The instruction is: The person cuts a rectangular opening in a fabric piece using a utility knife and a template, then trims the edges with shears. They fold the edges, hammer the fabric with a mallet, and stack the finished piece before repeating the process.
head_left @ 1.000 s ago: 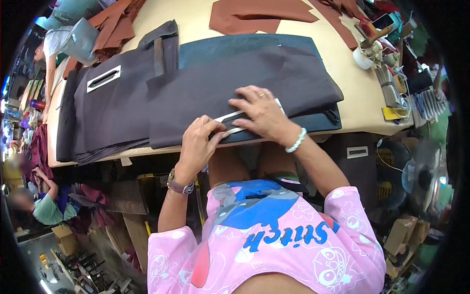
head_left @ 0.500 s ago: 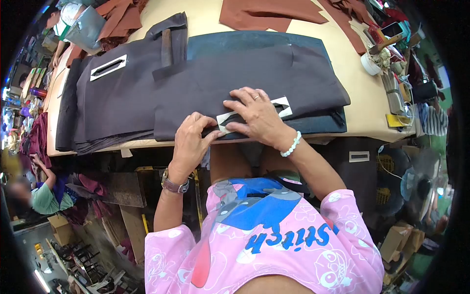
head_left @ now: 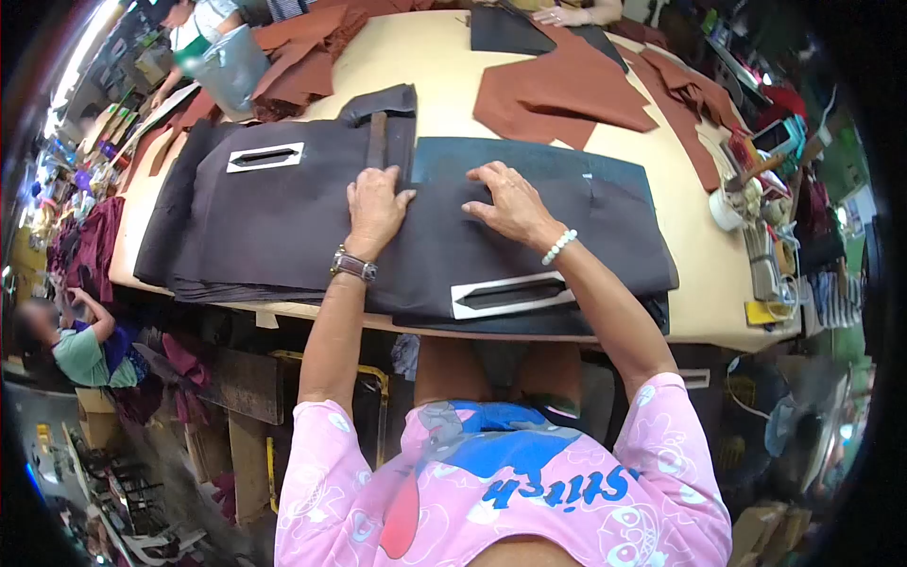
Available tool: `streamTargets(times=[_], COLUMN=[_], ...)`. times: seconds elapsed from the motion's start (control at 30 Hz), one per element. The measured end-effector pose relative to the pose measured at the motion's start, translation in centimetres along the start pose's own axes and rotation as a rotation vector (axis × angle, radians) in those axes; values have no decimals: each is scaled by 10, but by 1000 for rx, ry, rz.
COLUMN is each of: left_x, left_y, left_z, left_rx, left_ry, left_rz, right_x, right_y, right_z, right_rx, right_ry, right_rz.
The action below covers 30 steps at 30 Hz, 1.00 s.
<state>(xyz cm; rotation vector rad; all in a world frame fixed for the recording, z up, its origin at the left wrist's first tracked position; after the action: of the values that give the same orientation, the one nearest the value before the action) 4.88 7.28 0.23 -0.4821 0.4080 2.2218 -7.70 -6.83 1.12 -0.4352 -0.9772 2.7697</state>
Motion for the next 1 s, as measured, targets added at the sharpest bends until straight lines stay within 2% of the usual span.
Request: streamTargets(times=[0.07,0.17,0.27,0.3,0.33,0.4,0.43,0.47,0.5,0.57,0.63,0.77,0.8,0.83,0.9,0.93,0.97,1.0], left_x=[-2,2,2,0,3,10,12,12,11,6,-6,-50,-64,-79,-105,-117,-130,-142], left_y=[4,12,1,-10,-26,-58,-78,-99,-120,-151,-163,-200,-202,-204,-219,-224,-235,-246], left_z=[-2,8,47,66,89,128,145,159,169,184,197,196,194,192,186,185,182,179], left_rx=[-76,-88,252,261,269,305,328,290,252,189,31,-239,-319,-396,-470,-508,-335,-162], left_ry=[-168,-131,-116,-104,-99,-142,-181,-220,-256,-234,-250,-153,-173,-194,-62,-1,-16,-32], left_rz=[27,-91,-167,-164,-162,-111,-57,16,86,89,192,119,141,163,225,253,334,414], right_x=[-19,-43,-60,-60,-62,-70,-68,-80,-83,-94,-104,-139,-155,-163,-175,-187,-198,-205], right_y=[-6,-17,-17,-21,-22,-11,-29,-17,-20,-29,-36,-29,-19,-23,-30,-25,-14,-14], right_z=[-9,-29,-35,-23,-10,27,56,72,90,115,124,115,113,113,110,103,103,103], right_rx=[45,135,-23,112,209,240,208,248,227,291,255,175,308,279,219,58,4,-229], right_ry=[63,44,-300,-261,-362,-360,-344,-326,-302,-337,-310,-382,-365,-343,-300,-299,-233,-139], right_rz=[92,253,145,187,91,69,104,156,97,59,54,130,110,44,-94,-124,-253,-297])
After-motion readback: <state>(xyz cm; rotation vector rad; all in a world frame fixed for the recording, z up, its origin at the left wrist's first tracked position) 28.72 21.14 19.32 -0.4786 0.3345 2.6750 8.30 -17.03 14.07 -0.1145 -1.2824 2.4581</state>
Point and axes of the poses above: each hand's wrist, its own x-axis away from the middle knuckle, its own z-axis out of the back of the hand, y = z × x, the point moved 6 cm from there along -x, towards the middle knuckle, and after that the axes turned 7 degrees about -x, right-handed, at the moved point
